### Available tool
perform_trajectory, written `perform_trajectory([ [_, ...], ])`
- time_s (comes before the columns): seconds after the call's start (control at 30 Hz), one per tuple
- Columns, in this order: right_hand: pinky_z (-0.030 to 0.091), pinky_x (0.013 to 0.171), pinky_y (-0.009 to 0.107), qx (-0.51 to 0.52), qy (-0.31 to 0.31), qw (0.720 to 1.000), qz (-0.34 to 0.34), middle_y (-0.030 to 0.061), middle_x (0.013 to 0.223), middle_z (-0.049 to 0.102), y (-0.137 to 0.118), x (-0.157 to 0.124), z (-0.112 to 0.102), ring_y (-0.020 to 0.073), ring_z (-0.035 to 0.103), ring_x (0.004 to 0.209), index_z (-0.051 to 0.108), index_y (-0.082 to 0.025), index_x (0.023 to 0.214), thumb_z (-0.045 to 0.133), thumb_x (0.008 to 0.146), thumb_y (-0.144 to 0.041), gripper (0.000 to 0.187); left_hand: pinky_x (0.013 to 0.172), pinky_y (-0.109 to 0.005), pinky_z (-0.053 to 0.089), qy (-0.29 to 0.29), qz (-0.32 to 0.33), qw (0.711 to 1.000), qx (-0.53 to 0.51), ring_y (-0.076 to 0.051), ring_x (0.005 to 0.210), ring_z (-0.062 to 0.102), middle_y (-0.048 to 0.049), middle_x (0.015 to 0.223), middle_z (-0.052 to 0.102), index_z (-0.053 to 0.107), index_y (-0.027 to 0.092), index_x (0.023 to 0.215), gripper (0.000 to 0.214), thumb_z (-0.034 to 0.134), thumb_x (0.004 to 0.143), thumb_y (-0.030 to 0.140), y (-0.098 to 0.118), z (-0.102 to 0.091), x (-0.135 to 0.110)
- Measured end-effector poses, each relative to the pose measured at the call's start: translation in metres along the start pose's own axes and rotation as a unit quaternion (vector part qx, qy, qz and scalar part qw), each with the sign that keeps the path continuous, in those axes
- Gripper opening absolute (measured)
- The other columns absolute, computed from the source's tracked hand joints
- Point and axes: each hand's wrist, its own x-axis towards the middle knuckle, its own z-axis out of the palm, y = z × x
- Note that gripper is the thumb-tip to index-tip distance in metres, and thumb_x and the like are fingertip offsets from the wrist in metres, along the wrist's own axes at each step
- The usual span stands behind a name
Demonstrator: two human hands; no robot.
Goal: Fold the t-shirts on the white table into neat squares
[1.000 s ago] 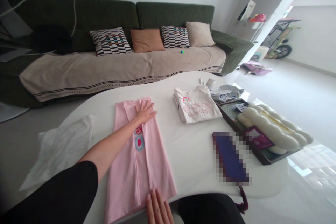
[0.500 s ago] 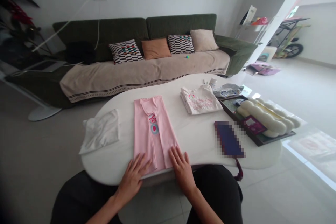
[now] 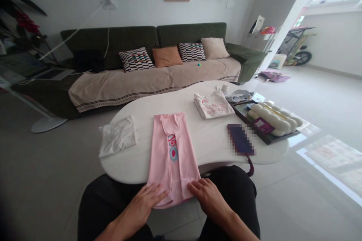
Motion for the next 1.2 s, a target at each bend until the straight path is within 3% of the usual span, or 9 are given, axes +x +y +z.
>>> perform_trajectory([
  [0.2,0.04,0.064,0.021,0.219,-0.113,0.968,0.04,0.0013,0.073,0.065,0.003,0.013,-0.084,0.0128,0.059,0.069,0.066,-0.022,0.085,0.039,0.082,-0.019,0.027,0.089,-0.024,0.04,-0.119,0.098,0.971,-0.184,-0.014,0.104,0.055,0.0057,0.118,0.058,0.046,0.039,0.124,0.056,0.038,0.077,0.009,0.015,-0.105,-0.017],
  [0.3,0.037,0.057,0.018,0.285,-0.077,0.953,0.072,-0.0017,0.066,0.059,0.042,0.07,-0.108,0.0099,0.052,0.061,0.063,-0.017,0.079,0.047,0.079,-0.026,0.018,0.082,-0.023,0.042,-0.121,0.074,0.956,-0.258,-0.015,0.092,0.058,0.003,0.102,0.065,0.063,0.029,0.105,0.031,0.049,0.078,0.022,-0.018,-0.162,0.028],
  [0.37,0.034,0.052,0.016,0.332,-0.006,0.935,0.125,-0.003,0.062,0.055,0.073,0.119,-0.102,0.0081,0.049,0.058,0.06,-0.014,0.079,0.052,0.074,-0.028,0.017,0.078,-0.023,0.043,-0.057,0.01,0.938,-0.341,-0.016,0.087,0.059,0.0,0.095,0.066,0.067,0.022,0.092,0.022,0.06,0.072,0.028,-0.05,-0.181,0.075],
  [0.47,0.036,0.05,0.017,0.42,0.069,0.863,0.271,-0.002,0.062,0.056,0.111,0.18,-0.063,0.008,0.05,0.055,0.057,-0.011,0.084,0.055,0.07,-0.027,0.021,0.065,-0.024,0.046,0.15,-0.186,0.838,-0.491,-0.013,0.069,0.059,-0.0007,0.074,0.065,0.064,0.016,0.084,0.023,0.067,0.062,0.023,-0.095,-0.169,0.144],
  [0.63,0.037,0.046,0.02,0.411,0.097,0.841,0.337,-0.0002,0.058,0.056,0.136,0.211,0.008,0.0102,0.05,0.05,0.055,-0.011,0.076,0.05,0.069,-0.021,0.013,0.064,-0.025,0.046,0.289,-0.241,0.778,-0.503,-0.013,0.066,0.059,-0.0037,0.073,0.064,0.06,0.013,0.083,0.02,0.061,0.063,0.018,-0.132,-0.105,0.194],
  [0.87,0.041,0.059,0.023,0.326,0.169,0.875,0.315,-0.0009,0.07,0.059,0.153,0.221,0.025,0.0139,0.054,0.066,0.056,-0.018,0.091,0.043,0.075,-0.027,0.022,0.074,-0.024,0.045,0.441,-0.186,0.73,-0.489,-0.014,0.079,0.06,-0.004,0.083,0.066,0.061,0.015,0.085,0.023,0.061,0.064,0.023,-0.154,-0.087,0.206],
  [1.0,0.041,0.076,0.034,0.258,0.189,0.884,0.34,0.0104,0.093,0.061,0.146,0.232,0.023,0.0226,0.055,0.087,0.052,-0.013,0.11,0.044,0.076,-0.026,0.037,0.072,-0.024,0.045,0.455,-0.218,0.721,-0.476,-0.015,0.076,0.061,-0.0032,0.075,0.065,0.061,0.015,0.081,0.019,0.063,0.065,0.025,-0.158,-0.085,0.219],
  [1.1,0.032,0.093,0.041,0.133,0.206,0.922,0.299,0.0174,0.13,0.041,0.125,0.232,0.024,0.0282,0.038,0.117,0.035,-0.013,0.131,0.043,0.081,-0.027,0.053,0.069,-0.025,0.046,0.45,-0.234,0.72,-0.473,-0.016,0.073,0.061,-0.0026,0.071,0.065,0.059,0.015,0.085,0.025,0.065,0.065,0.029,-0.155,-0.084,0.217],
  [1.2,0.019,0.101,0.049,-0.011,0.113,0.981,0.161,0.006,0.145,0.02,0.103,0.228,0.035,0.0291,0.011,0.132,0.028,-0.027,0.136,0.036,0.087,-0.039,0.052,0.068,-0.025,0.046,0.431,-0.24,0.726,-0.48,-0.015,0.073,0.061,-0.0031,0.076,0.065,0.056,0.016,0.097,0.037,0.067,0.066,0.033,-0.148,-0.083,0.201],
])
